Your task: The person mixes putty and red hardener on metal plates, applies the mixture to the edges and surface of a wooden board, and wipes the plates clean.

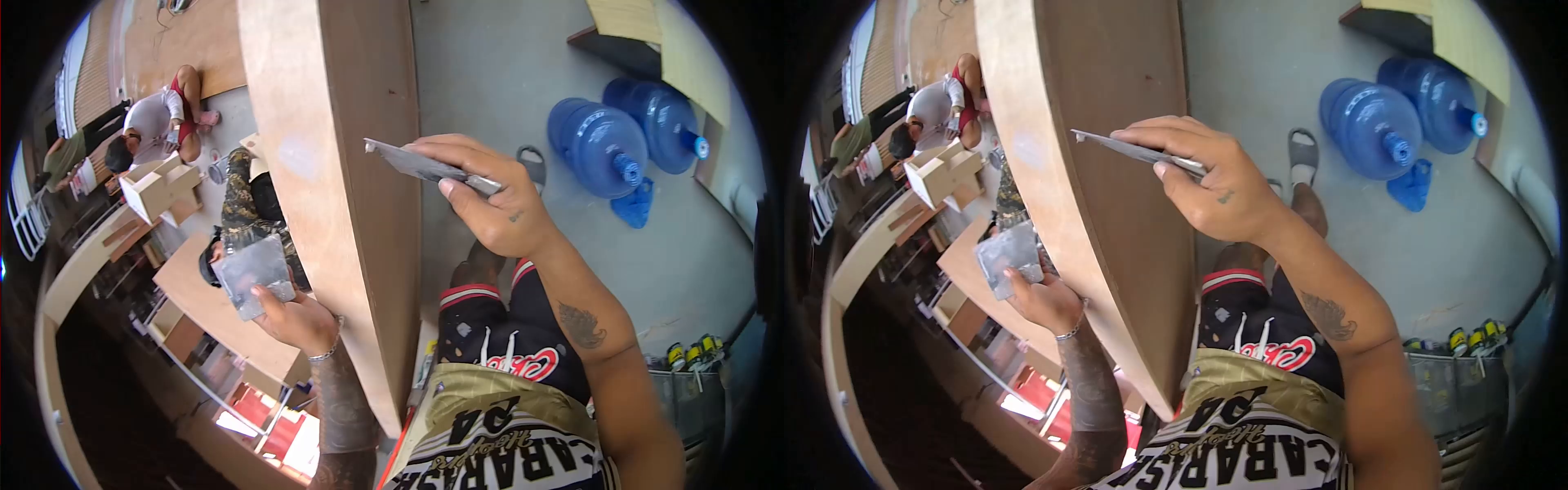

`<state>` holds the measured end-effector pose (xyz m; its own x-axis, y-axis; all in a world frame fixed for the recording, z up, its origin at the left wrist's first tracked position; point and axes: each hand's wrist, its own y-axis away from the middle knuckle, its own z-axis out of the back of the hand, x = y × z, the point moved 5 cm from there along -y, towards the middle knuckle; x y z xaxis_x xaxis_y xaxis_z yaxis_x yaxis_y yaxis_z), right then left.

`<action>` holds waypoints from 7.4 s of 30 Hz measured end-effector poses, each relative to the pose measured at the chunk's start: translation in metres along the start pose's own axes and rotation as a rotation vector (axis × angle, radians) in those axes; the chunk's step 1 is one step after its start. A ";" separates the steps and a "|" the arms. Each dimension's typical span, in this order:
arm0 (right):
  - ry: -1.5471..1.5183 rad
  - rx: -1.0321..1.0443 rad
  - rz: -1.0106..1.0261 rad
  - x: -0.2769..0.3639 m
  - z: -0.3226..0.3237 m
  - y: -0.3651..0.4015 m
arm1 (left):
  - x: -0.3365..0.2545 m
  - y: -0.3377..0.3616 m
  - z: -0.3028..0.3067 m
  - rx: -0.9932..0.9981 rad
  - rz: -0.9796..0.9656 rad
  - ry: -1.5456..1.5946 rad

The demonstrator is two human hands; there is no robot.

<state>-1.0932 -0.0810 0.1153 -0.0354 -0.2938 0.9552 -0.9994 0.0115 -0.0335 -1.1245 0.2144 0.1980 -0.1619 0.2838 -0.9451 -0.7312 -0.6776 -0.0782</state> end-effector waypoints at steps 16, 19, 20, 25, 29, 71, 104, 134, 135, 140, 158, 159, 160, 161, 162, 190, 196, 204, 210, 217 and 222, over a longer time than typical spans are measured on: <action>0.078 -0.137 -0.010 0.012 -0.063 0.007 | 0.012 -0.012 0.018 -0.038 -0.017 -0.117; 0.082 -0.101 -0.039 0.011 -0.073 0.025 | 0.007 -0.005 0.010 -0.103 0.041 -0.108; 0.074 -0.068 -0.007 0.007 -0.073 0.032 | 0.007 -0.006 0.009 -0.110 0.007 -0.110; 0.147 -0.112 0.141 -0.014 -0.039 0.018 | 0.003 -0.003 0.005 -0.145 -0.036 -0.150; 0.204 -0.147 0.241 -0.018 -0.031 -0.019 | -0.004 0.002 -0.003 -0.162 -0.086 -0.172; 0.465 -0.043 0.751 -0.054 -0.038 -0.018 | -0.004 0.005 -0.006 -0.132 -0.120 -0.221; 0.501 0.387 0.253 0.058 -0.019 0.040 | -0.056 0.066 0.024 -0.025 0.444 0.513; -0.011 0.476 -0.984 0.155 -0.253 -0.082 | -0.119 -0.021 0.078 -0.020 0.137 0.668; 0.019 0.481 -0.965 0.160 -0.256 -0.094 | -0.130 -0.035 0.080 0.044 0.079 0.523; 0.050 0.668 -0.746 0.167 -0.226 -0.142 | -0.148 -0.049 0.074 0.458 0.164 0.219; -0.009 0.521 -0.539 0.217 -0.033 -0.294 | -0.199 -0.094 -0.148 -0.039 0.277 0.965; -0.029 0.484 -0.535 0.218 -0.030 -0.296 | -0.201 -0.095 -0.159 -0.001 0.284 0.947; -0.216 0.428 -0.662 0.214 -0.031 -0.294 | -0.205 -0.094 -0.168 0.050 0.202 0.708; -0.411 0.364 -0.774 0.211 -0.032 -0.294 | -0.211 -0.098 -0.179 0.110 0.112 0.474; -0.490 0.326 -0.861 0.197 -0.029 -0.290 | -0.221 -0.105 -0.191 0.171 0.116 0.464; 0.276 -0.195 0.123 0.069 0.071 -0.380 | -0.148 -0.183 -0.332 0.269 0.689 0.529; 0.289 -0.039 0.182 0.051 0.076 -0.326 | -0.143 -0.174 -0.334 0.260 0.699 0.676; 0.448 -0.063 0.162 0.065 0.053 -0.341 | -0.127 -0.173 -0.327 0.304 0.705 0.785; 0.393 -0.110 0.073 0.064 0.087 -0.334 | -0.125 -0.168 -0.330 0.311 0.748 0.837; 0.528 0.376 0.171 0.099 0.101 -0.326 | -0.129 -0.162 -0.327 0.224 0.718 0.847; 0.275 -0.236 -0.603 0.121 0.251 -0.408 | -0.179 -0.167 -0.369 0.260 0.564 0.623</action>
<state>-0.6900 -0.3615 0.1706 0.5578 -0.0622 0.8276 -0.8163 0.1387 0.5607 -0.7289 0.0263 0.2635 -0.2094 -0.5201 -0.8280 -0.7915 -0.4071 0.4559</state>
